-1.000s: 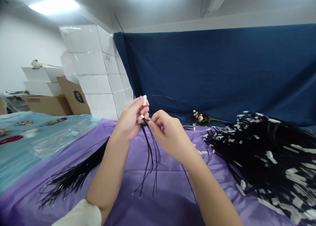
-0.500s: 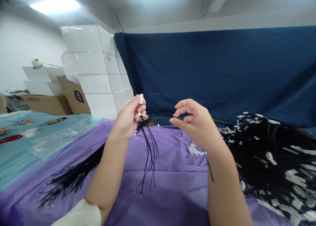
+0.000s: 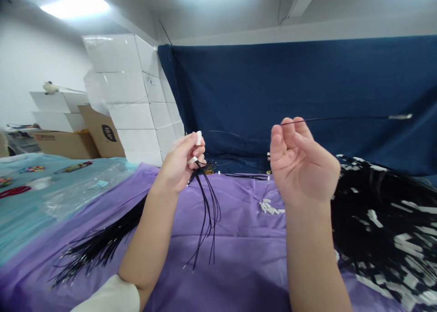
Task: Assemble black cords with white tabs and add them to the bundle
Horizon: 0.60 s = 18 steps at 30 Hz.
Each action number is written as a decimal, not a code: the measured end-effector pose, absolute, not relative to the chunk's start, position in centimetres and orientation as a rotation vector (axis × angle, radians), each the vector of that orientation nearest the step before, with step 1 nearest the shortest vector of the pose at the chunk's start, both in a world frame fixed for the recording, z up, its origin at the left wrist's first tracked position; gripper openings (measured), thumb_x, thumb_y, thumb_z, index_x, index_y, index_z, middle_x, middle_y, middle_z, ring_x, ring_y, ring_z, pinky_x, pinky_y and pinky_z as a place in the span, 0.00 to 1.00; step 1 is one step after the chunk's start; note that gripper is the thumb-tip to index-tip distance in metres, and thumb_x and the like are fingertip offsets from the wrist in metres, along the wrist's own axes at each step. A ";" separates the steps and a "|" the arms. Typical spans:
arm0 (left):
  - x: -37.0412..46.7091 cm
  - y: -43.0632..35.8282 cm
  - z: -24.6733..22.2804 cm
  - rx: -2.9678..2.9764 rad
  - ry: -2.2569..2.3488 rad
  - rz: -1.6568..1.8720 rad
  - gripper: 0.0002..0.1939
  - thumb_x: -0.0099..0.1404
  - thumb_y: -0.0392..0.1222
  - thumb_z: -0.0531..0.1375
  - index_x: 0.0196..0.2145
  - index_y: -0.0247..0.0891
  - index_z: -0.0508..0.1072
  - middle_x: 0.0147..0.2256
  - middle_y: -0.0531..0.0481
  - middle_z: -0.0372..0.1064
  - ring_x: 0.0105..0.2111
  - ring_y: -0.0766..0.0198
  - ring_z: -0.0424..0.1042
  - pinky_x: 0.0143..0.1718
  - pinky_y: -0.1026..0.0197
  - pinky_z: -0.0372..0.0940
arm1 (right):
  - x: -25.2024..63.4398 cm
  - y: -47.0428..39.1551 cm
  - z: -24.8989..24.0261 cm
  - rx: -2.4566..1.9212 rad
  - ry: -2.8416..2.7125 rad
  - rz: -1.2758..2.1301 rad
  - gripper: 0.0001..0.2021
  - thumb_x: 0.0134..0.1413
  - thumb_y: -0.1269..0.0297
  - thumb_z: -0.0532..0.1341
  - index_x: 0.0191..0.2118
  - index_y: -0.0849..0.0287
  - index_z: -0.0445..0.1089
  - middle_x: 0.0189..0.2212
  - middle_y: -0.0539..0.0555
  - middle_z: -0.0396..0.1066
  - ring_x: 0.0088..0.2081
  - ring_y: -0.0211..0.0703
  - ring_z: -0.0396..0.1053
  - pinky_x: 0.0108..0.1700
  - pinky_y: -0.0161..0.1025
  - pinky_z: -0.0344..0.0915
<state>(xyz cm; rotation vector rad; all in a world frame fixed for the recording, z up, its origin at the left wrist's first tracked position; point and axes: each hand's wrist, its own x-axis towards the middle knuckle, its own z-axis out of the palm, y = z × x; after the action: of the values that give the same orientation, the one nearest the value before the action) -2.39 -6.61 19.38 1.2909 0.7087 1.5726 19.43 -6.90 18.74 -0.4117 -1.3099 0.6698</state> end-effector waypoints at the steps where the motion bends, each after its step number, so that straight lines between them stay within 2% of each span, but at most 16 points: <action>1: -2.3 -6.6 19.4 1.286 0.718 1.567 0.14 0.59 0.49 0.59 0.27 0.35 0.67 0.19 0.58 0.51 0.15 0.78 0.51 0.13 0.73 0.46 | 19.4 -6.9 18.7 -0.399 -1.301 0.621 0.09 0.53 0.59 0.58 0.40 0.45 0.69 0.44 0.50 0.69 0.51 0.49 0.66 0.40 0.43 0.72; 5: -2.1 -6.8 19.3 1.305 0.712 1.534 0.14 0.60 0.49 0.59 0.26 0.34 0.66 0.20 0.57 0.52 0.15 0.78 0.52 0.14 0.73 0.47 | 18.4 -6.9 18.5 -0.408 -1.257 0.564 0.13 0.50 0.63 0.61 0.44 0.46 0.67 0.45 0.50 0.69 0.49 0.48 0.68 0.42 0.44 0.72; 8: -2.1 -6.8 19.3 1.354 0.700 1.507 0.14 0.60 0.49 0.58 0.26 0.34 0.67 0.20 0.56 0.53 0.16 0.78 0.53 0.14 0.73 0.47 | 17.3 -7.1 18.5 -0.413 -1.201 0.661 0.13 0.46 0.66 0.64 0.40 0.50 0.66 0.37 0.49 0.71 0.38 0.42 0.72 0.39 0.41 0.72; 10: -2.1 -6.8 19.3 1.372 0.704 1.501 0.14 0.60 0.49 0.58 0.26 0.34 0.66 0.20 0.56 0.53 0.15 0.78 0.53 0.13 0.72 0.45 | 16.7 -7.3 18.6 -0.452 -1.220 0.721 0.12 0.44 0.66 0.66 0.36 0.54 0.66 0.32 0.49 0.71 0.30 0.38 0.72 0.34 0.38 0.72; 14: -2.1 -6.8 19.3 1.358 0.727 1.518 0.15 0.59 0.50 0.58 0.26 0.35 0.66 0.20 0.57 0.53 0.15 0.78 0.53 0.13 0.72 0.45 | 16.1 -7.8 18.4 -0.638 -1.655 0.834 0.12 0.43 0.62 0.67 0.35 0.59 0.67 0.25 0.50 0.69 0.24 0.36 0.68 0.25 0.33 0.66; 18: -2.1 -6.9 19.4 1.336 0.735 1.526 0.15 0.59 0.50 0.59 0.26 0.35 0.66 0.19 0.57 0.52 0.15 0.78 0.52 0.13 0.72 0.44 | 15.3 -8.6 17.8 -0.759 -2.094 0.790 0.08 0.48 0.61 0.63 0.32 0.59 0.68 0.24 0.49 0.68 0.24 0.35 0.65 0.23 0.31 0.60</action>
<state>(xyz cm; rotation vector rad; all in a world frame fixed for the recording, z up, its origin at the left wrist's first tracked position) -2.09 -6.94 19.44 1.3361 0.7349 1.5262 15.29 -8.61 17.79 -0.7590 -2.0941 0.7898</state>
